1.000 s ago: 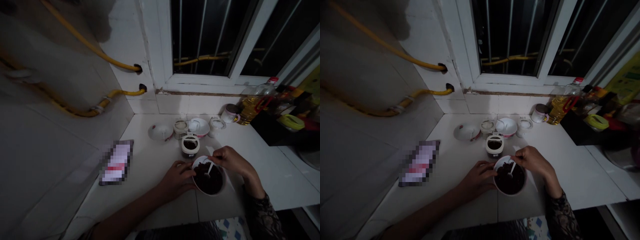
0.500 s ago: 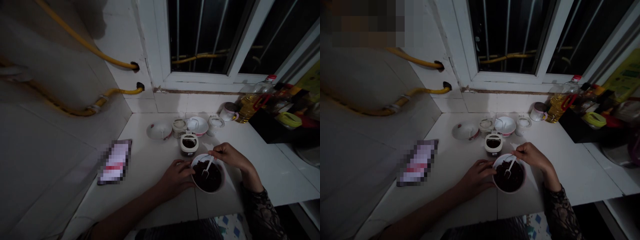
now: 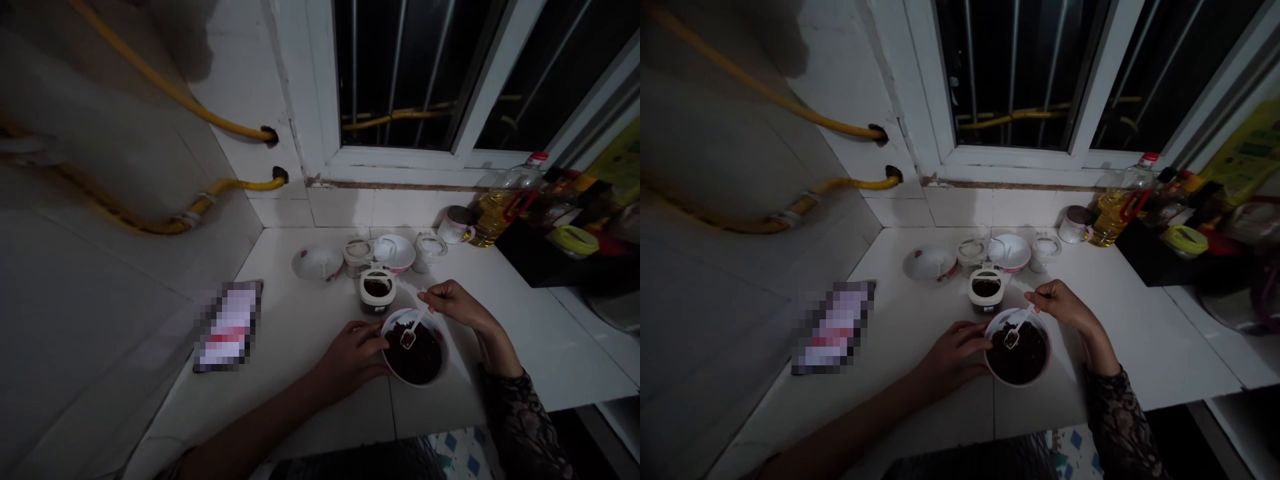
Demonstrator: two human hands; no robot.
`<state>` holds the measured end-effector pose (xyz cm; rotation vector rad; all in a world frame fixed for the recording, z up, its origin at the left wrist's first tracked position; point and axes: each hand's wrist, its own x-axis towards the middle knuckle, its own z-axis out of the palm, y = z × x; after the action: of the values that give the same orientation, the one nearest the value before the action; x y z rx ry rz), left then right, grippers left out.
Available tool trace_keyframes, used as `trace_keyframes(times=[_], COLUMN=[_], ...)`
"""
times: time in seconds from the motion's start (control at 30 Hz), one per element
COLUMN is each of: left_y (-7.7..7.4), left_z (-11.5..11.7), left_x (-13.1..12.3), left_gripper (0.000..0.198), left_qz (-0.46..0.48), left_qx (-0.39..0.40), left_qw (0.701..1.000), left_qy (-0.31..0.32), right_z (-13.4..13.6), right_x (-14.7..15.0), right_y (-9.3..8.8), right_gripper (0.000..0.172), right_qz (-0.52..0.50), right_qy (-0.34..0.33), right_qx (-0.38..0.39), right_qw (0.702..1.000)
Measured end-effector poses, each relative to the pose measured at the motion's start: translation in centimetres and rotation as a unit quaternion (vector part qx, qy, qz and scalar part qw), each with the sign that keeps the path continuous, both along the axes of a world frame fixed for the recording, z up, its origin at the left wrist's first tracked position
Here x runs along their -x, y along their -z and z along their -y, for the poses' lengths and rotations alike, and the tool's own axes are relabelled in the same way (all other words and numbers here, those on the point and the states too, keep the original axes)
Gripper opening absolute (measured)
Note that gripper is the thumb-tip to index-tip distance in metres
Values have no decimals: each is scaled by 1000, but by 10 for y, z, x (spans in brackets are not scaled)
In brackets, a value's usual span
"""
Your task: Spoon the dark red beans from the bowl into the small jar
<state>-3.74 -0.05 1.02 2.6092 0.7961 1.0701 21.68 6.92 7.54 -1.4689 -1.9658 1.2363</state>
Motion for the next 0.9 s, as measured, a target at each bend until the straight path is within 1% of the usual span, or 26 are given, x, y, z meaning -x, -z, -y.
trace_keyframes(times=[0.23, 0.3, 0.37, 0.43, 0.47, 0.53, 0.57, 0.6, 0.63, 0.67, 0.73, 0.8, 0.83, 0.9], left_y=[3, 3, 3, 3, 3, 3, 3, 4, 4, 4, 4, 3, 3, 3], left_z=[-1, -1, -1, 0, 0, 0, 0, 0, 0, 0, 0, 0, 0, 0], left_x=[0, 0, 0, 0, 0, 1, 1, 1, 1, 1, 0, 0, 0, 0], left_gripper=[31, 31, 31, 32, 32, 32, 33, 33, 32, 32, 32, 32, 33, 33], left_qz=[4, 2, -2, -10, -14, -23, -26, -27, -26, -23, -19, -17, -16, -19], left_qx=[4, 5, 10, 18, 22, 27, 29, 31, 33, 34, 31, 27, 25, 28], left_qw=[1000, 1000, 1000, 1000, 1000, 999, 999, 999, 999, 999, 999, 999, 999, 999], left_qy=[0, 3, -1, -9, -11, -11, -11, -11, -11, -12, -12, -13, -14, -13], right_z=[-1, -1, -2, -2, -2, 0, 2, 4, 6, 8, 10, 11, 11, 12], right_x=[7, 10, 15, 21, 24, 31, 34, 38, 41, 44, 50, 53, 53, 49], right_y=[0, 1, 0, -2, -3, -5, -6, -5, -5, -3, -1, 0, 0, -3], right_gripper=[55, 55, 55, 55, 55, 54, 53, 52, 50, 49, 46, 46, 45, 44], right_qz=[-46, -76, -109, -134, -138, -126, -109, -84, -51, -13, 73, 137, 151, 138], right_qy=[39, 65, 102, 151, 182, 240, 261, 266, 255, 227, 143, 72, 57, 66], right_qx=[57, 67, 50, 1, -37, -137, -197, -259, -321, -379, -465, -509, -519, -522], right_qw=[997, 993, 988, 979, 973, 953, 939, 925, 911, 897, 871, 847, 839, 839])
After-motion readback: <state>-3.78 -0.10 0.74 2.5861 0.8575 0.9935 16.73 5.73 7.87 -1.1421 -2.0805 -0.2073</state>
